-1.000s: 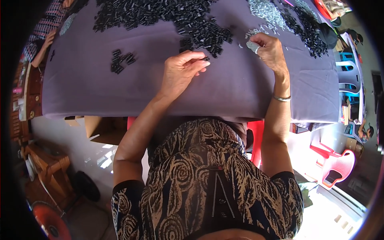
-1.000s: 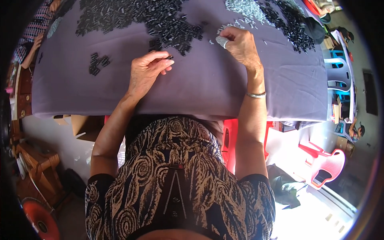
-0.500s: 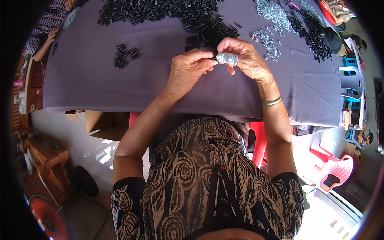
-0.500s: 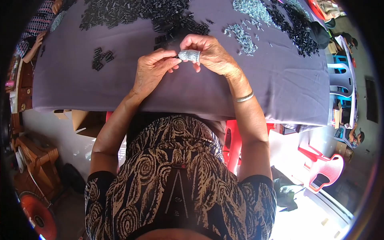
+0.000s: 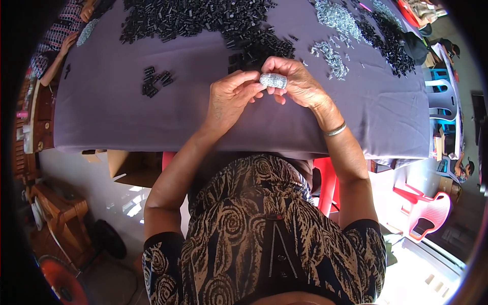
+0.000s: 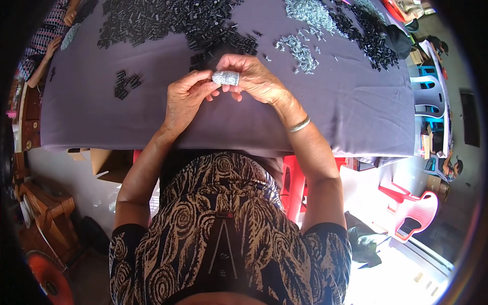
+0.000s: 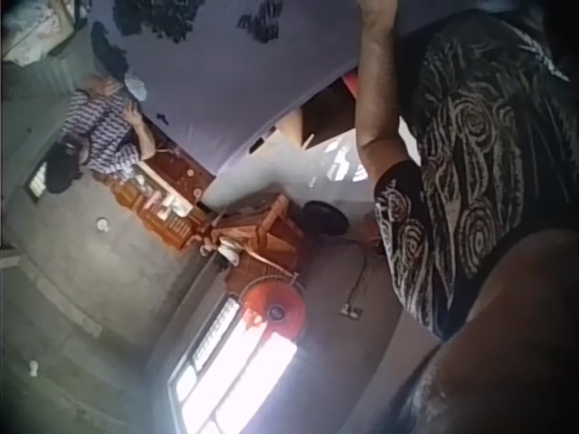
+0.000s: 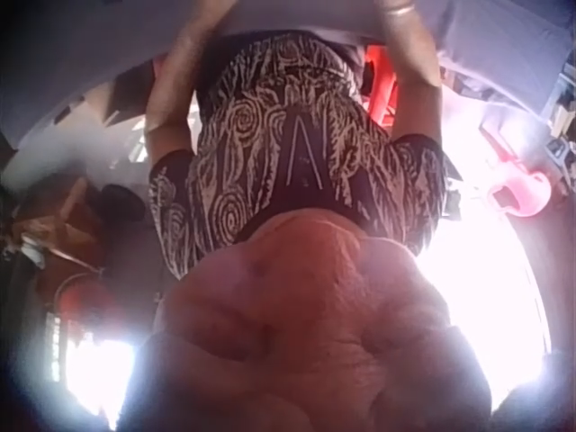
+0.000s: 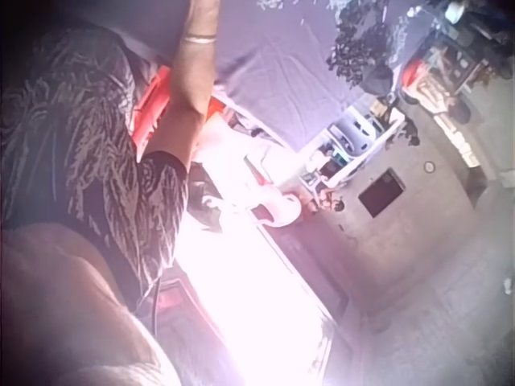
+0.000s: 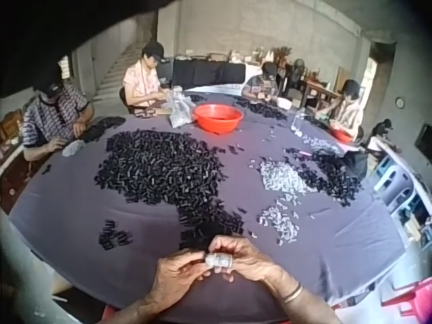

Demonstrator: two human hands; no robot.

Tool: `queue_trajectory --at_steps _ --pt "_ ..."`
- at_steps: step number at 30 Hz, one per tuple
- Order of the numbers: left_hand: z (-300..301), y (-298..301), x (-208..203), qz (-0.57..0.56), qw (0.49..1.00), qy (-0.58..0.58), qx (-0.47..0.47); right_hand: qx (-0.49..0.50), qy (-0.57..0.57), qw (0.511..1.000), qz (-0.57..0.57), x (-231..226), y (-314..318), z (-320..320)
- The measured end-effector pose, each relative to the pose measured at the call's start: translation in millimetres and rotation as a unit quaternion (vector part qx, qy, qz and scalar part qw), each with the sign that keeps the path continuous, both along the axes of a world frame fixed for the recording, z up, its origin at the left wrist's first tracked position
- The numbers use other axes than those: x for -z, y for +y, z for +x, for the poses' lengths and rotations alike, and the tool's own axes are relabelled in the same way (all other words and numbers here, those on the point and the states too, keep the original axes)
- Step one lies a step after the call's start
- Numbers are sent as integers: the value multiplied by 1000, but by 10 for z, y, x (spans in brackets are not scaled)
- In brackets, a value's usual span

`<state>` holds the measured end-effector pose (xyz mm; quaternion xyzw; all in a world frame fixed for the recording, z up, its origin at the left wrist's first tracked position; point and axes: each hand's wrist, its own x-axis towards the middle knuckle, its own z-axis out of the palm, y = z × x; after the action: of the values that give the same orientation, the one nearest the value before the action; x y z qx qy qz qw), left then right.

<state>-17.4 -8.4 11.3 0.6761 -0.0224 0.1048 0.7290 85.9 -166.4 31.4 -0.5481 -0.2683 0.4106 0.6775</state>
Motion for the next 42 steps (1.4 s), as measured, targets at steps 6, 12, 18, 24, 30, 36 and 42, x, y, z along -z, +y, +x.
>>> queue_trajectory --at_steps 6,12,18,24,30,36,42 --pt "27 15 14 13 1000 -14 -5 155 -136 978 -35 -53 -105 157" --pt "59 41 53 -45 998 -34 -38 333 -526 743 -247 -110 -306 759" --pt "56 52 51 -83 995 -26 -47 216 -612 687 -327 7 -206 889" --pt "66 59 67 -85 995 -23 -47 236 -597 701 -311 21 -202 935" --pt "83 55 64 -66 997 -21 -41 203 -360 904 -111 -160 -156 638" --pt "69 60 77 -46 998 -21 -49 30 -86 995 43 -42 14 256" --pt "62 46 55 -34 998 -11 -52 51 -47 997 15 -21 85 117"
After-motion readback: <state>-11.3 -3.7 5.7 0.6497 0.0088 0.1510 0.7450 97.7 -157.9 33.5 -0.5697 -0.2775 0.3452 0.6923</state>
